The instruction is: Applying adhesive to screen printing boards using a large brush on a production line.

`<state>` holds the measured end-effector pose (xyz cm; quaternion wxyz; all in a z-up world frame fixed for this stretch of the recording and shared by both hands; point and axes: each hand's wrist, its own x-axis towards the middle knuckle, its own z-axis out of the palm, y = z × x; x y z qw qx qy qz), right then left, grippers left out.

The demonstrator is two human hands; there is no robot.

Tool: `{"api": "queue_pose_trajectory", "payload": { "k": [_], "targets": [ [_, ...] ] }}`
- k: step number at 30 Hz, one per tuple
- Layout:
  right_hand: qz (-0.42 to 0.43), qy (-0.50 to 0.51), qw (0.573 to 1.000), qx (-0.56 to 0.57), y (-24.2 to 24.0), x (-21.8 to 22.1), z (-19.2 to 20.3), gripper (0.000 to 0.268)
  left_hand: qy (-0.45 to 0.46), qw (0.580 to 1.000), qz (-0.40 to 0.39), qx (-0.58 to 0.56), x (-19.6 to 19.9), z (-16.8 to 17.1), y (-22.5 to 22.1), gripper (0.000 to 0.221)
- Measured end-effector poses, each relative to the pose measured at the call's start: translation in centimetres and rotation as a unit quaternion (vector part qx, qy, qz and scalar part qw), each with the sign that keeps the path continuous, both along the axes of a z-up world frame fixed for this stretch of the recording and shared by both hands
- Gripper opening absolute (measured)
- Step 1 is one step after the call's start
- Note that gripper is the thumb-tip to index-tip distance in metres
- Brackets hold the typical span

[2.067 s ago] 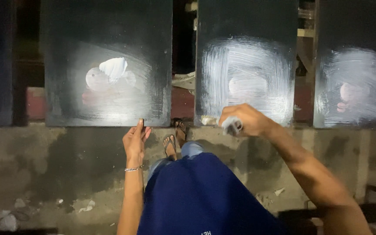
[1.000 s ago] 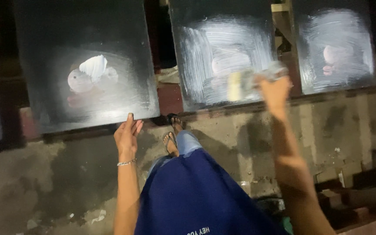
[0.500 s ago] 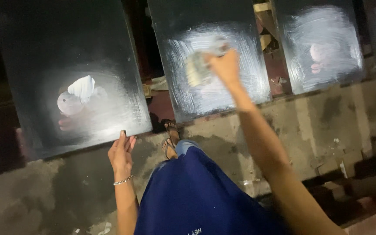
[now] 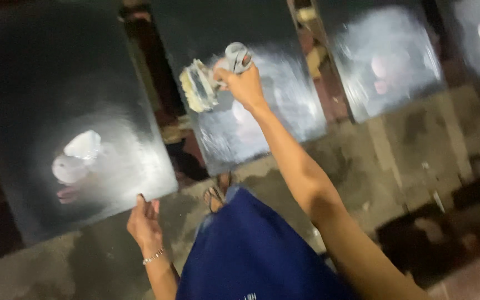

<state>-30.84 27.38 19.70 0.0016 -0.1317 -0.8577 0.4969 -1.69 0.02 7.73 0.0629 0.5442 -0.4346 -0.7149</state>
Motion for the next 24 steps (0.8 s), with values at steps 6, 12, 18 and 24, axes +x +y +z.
{"api": "queue_pose_trajectory", "payload": {
  "k": [6,12,18,24],
  "targets": [
    [-0.097,0.095,0.985,-0.109,15.4,2.9,1.5,0.017,-0.009,0.999,0.032,-0.034,0.0,0.1,1.1,0.029],
    [-0.209,0.068,0.968,-0.120,31.3,1.2,5.4,0.012,0.014,0.990,0.096,-0.100,0.4,-6.0,0.7,0.032],
    [-0.089,-0.032,0.988,-0.123,45.2,-4.6,1.3,0.013,-0.095,0.971,0.189,-0.113,-1.3,-1.5,13.1,0.082],
    [-0.059,0.089,0.942,0.317,65.0,-12.8,-7.3,0.023,-0.363,0.919,0.041,-0.148,5.6,-6.5,25.8,0.096]
  ]
}}
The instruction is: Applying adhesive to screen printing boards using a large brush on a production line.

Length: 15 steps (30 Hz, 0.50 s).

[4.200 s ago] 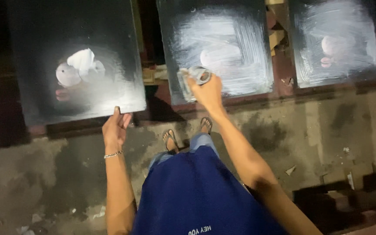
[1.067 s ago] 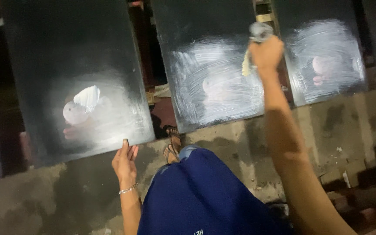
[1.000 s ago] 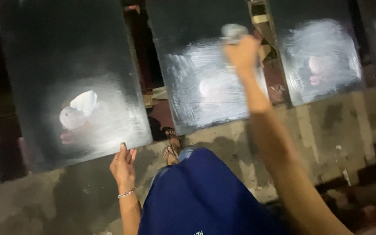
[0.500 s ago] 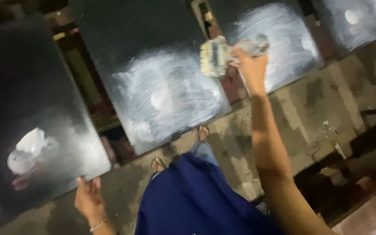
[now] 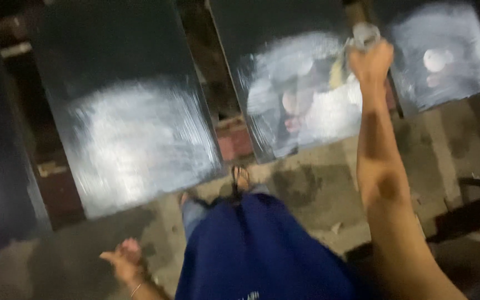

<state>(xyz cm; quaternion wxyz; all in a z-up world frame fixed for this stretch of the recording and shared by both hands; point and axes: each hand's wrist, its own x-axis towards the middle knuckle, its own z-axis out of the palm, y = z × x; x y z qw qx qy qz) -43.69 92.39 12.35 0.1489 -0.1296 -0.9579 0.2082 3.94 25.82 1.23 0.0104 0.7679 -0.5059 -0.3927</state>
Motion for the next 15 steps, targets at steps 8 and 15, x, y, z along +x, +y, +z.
{"api": "queue_pose_trajectory", "payload": {
  "k": [8,15],
  "targets": [
    [0.154,-0.032,0.974,-0.165,-19.8,-2.7,2.5,0.014,0.245,0.959,0.123,0.076,-1.2,-8.1,9.4,0.083],
    [0.022,0.006,0.971,-0.239,-3.7,-2.8,1.9,0.009,0.115,0.979,-0.048,0.163,-2.1,-5.3,11.3,0.099]
  ]
}}
